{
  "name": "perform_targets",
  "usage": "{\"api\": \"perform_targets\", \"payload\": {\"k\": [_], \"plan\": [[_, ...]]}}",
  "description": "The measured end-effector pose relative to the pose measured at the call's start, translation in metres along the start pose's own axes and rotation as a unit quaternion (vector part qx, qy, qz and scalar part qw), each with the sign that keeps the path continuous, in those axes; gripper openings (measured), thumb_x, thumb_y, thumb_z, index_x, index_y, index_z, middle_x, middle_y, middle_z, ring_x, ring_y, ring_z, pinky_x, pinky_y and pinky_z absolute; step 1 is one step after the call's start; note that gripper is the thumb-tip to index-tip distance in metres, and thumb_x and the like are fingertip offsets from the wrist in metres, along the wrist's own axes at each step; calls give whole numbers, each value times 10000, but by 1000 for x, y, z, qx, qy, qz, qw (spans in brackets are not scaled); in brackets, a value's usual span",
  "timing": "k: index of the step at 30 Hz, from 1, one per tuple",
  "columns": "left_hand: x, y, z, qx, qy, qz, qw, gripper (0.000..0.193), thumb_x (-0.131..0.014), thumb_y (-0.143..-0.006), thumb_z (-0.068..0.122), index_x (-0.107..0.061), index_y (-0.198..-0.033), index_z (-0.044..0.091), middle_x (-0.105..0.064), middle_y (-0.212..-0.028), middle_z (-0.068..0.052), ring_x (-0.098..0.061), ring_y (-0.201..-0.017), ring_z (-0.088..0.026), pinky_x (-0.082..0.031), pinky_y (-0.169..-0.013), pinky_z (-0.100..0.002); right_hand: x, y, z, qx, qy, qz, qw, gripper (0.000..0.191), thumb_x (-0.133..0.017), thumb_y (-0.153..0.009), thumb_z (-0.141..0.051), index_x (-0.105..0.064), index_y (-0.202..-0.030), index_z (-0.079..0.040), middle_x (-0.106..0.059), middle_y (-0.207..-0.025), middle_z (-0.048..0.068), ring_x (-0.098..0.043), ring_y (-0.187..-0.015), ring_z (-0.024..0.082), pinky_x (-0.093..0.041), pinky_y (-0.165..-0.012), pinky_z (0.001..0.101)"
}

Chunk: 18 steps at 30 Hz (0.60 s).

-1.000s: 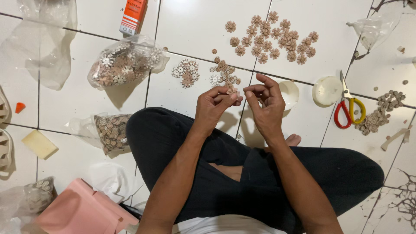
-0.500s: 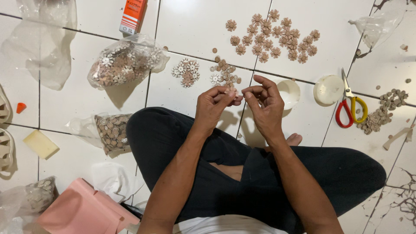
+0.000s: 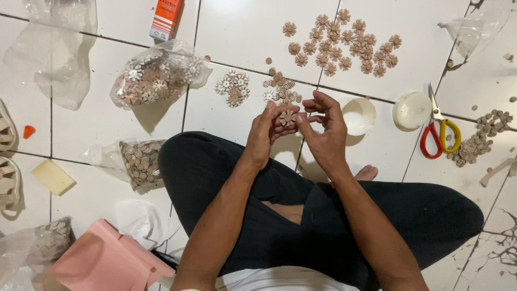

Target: The person sits on the floor and assembles small, flower-shaped decorative pieces by hand. They repeatedly pick up a base piece, apply adhesive from a small white bowl, and press a smaller circular piece onto the center before placing the finished item on the floor.

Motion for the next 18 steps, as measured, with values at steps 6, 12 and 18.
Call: {"api": "perform_targets", "payload": {"k": [6,12,18], "plan": [[-3,0,-2,5,-10,-19,1000,813,-328,-1061,614,-610,-1339,-97,-746,-1163,-202,-726,-1078,-232,-567,-997,-347,-10,-3,5,-13,-9,-12,1000,611,-782,-930,-51,-457,-1442,19,-628,-1290,155,-651,-1140,186,-594,-917,292],[-3,-2,-5,10,45,-9,999,736,-339,-1094,557,-655,-1292,-78,-749,-1078,-198,-751,-977,-224,-620,-938,-348,1,-7,12,-55,-69,-34,996,539,-717,-974,-61,-455,-1437,24,-651,-1281,164,-664,-1143,179,-601,-913,288],[-4,-4,-6,8,0,-1,1000,328,-618,-990,107,-652,-1267,-66,-760,-1129,-198,-754,-1061,-247,-607,-924,-326,15,-9,18,-89,-119,-5,989,466,-667,-1009,-48,-470,-1424,33,-679,-1206,163,-663,-1085,165,-591,-884,274]]}}
Point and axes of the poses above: each hand's wrist, its own y-axis away from the middle knuckle, its own x-axis out of the back of the hand, z = x × y, the point moved 4 cm from there along -y, towards the middle knuckle
